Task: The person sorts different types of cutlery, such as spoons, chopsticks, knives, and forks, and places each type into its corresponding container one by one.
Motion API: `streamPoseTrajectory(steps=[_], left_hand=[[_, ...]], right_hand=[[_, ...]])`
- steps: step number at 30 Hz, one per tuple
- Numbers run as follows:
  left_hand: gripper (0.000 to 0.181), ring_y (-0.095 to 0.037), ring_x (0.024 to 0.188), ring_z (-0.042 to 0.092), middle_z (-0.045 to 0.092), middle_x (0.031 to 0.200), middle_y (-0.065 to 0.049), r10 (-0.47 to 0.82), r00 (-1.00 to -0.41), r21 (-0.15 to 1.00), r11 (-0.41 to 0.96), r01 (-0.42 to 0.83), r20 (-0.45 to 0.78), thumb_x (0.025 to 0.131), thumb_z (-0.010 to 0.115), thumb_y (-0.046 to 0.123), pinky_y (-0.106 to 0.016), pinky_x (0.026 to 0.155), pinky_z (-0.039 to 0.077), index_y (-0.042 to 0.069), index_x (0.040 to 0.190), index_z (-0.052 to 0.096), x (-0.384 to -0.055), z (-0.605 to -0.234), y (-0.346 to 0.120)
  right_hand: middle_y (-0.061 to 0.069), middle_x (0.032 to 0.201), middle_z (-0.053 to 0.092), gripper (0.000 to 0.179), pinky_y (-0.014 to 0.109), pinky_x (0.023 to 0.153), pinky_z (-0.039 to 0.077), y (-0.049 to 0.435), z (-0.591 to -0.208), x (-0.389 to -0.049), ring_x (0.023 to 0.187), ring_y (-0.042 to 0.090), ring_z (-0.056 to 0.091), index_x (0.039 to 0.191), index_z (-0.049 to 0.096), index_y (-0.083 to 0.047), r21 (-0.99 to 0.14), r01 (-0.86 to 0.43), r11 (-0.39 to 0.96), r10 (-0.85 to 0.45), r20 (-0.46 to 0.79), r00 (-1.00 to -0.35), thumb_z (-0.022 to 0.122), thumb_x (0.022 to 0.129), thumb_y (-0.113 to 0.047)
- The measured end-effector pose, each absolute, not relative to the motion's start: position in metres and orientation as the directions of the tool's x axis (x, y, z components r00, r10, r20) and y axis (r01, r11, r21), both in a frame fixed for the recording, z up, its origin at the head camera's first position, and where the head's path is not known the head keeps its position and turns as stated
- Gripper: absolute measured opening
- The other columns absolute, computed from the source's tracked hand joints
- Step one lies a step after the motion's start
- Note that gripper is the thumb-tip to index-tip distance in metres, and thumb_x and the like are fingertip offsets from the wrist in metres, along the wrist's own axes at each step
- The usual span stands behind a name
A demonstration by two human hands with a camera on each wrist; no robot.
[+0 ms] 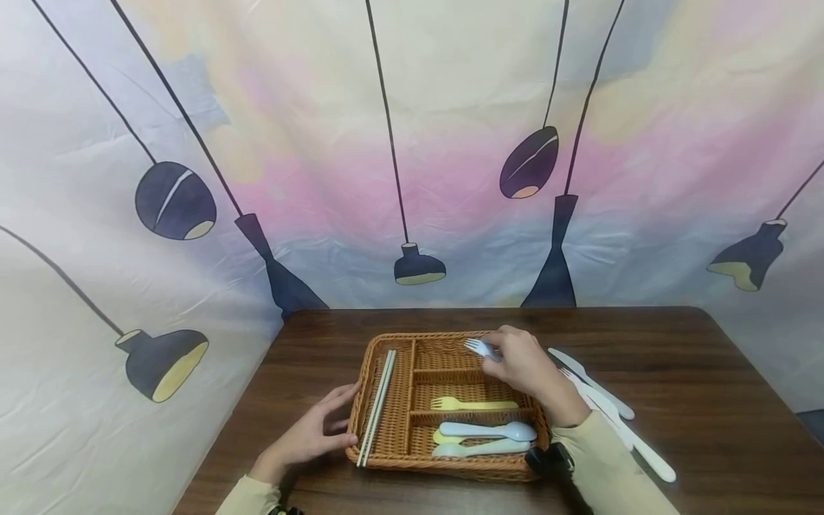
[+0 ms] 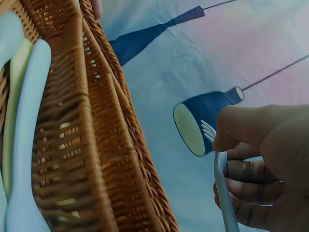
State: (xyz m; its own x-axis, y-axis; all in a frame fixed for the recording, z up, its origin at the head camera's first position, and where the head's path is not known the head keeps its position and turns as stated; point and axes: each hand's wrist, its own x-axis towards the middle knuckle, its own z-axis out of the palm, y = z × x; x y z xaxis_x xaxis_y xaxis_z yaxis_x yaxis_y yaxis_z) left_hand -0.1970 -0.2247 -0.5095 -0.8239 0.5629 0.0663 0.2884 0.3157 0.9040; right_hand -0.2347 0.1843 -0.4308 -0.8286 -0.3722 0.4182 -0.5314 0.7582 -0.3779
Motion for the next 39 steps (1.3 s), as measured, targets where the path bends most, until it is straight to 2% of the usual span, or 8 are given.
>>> streamPoseTrajectory(steps=[6,14,18,23,32,39], left_hand=[[0.086,-0.042,0.138,0.034,0.023,0.154,-0.019,0.567,-0.822,0.897,0.339,0.284,0.046,0.086,0.076,0.018,-0.026,0.101,0.05,0.01,0.155,0.025,-0.199,-0.505,-0.223],[0.087,-0.04,0.138,0.035,0.023,0.155,-0.019,0.572,-0.819,0.889,0.354,0.29,0.039,0.086,0.077,0.021,-0.026,0.101,0.05,0.008,0.155,0.025,-0.2,-0.502,-0.221],[0.088,-0.04,0.139,0.034,0.023,0.155,-0.019,0.567,-0.823,0.89,0.352,0.291,0.045,0.085,0.077,0.022,-0.026,0.101,0.05,0.008,0.155,0.025,-0.201,-0.502,-0.221],[0.087,-0.041,0.139,0.034,0.024,0.155,-0.019,0.564,-0.825,0.887,0.357,0.292,0.045,0.085,0.077,0.022,-0.026,0.101,0.05,0.008,0.154,0.026,-0.201,-0.503,-0.221],[0.084,-0.038,0.136,0.04,0.027,0.154,-0.017,0.557,-0.83,0.865,0.398,0.308,0.039,0.087,0.075,0.025,-0.026,0.1,0.051,0.01,0.154,0.027,-0.198,-0.504,-0.222],[0.075,-0.042,0.133,0.041,0.029,0.151,-0.021,0.565,-0.819,0.886,0.326,0.329,0.096,0.091,0.07,0.017,-0.029,0.098,0.054,0.005,0.153,0.029,-0.193,-0.501,-0.224]], right_hand=[[0.005,0.097,0.067,0.032,0.022,0.055,0.047,0.174,-0.43,-0.235,0.073,0.012,0.061,0.111,0.072,-0.005,-0.363,-0.563,0.742,-0.421,0.401,-0.814,0.068,0.08,-0.011],[0.001,0.093,0.067,0.032,0.019,0.055,0.046,0.164,-0.43,-0.237,0.073,0.011,0.062,0.111,0.073,-0.007,-0.332,-0.613,0.717,-0.479,0.405,-0.779,0.068,0.08,-0.013],[0.007,0.099,0.066,0.032,0.017,0.052,0.042,0.159,-0.43,-0.236,0.069,0.008,0.056,0.112,0.072,-0.005,-0.356,-0.619,0.7,-0.506,0.365,-0.782,0.067,0.082,-0.011],[0.008,0.097,0.065,0.033,0.016,0.049,0.038,0.155,-0.433,-0.234,0.063,0.003,0.047,0.113,0.072,-0.003,-0.351,-0.625,0.697,-0.527,0.34,-0.779,0.066,0.081,-0.008],[0.007,0.097,0.065,0.034,0.016,0.048,0.037,0.155,-0.436,-0.229,0.06,0.001,0.043,0.115,0.071,-0.003,-0.361,-0.615,0.701,-0.522,0.327,-0.787,0.067,0.082,-0.01],[0.004,0.093,0.063,0.035,0.015,0.047,0.036,0.156,-0.437,-0.229,0.058,0.0,0.041,0.116,0.071,-0.003,-0.369,-0.611,0.7,-0.522,0.32,-0.791,0.066,0.082,-0.011]])
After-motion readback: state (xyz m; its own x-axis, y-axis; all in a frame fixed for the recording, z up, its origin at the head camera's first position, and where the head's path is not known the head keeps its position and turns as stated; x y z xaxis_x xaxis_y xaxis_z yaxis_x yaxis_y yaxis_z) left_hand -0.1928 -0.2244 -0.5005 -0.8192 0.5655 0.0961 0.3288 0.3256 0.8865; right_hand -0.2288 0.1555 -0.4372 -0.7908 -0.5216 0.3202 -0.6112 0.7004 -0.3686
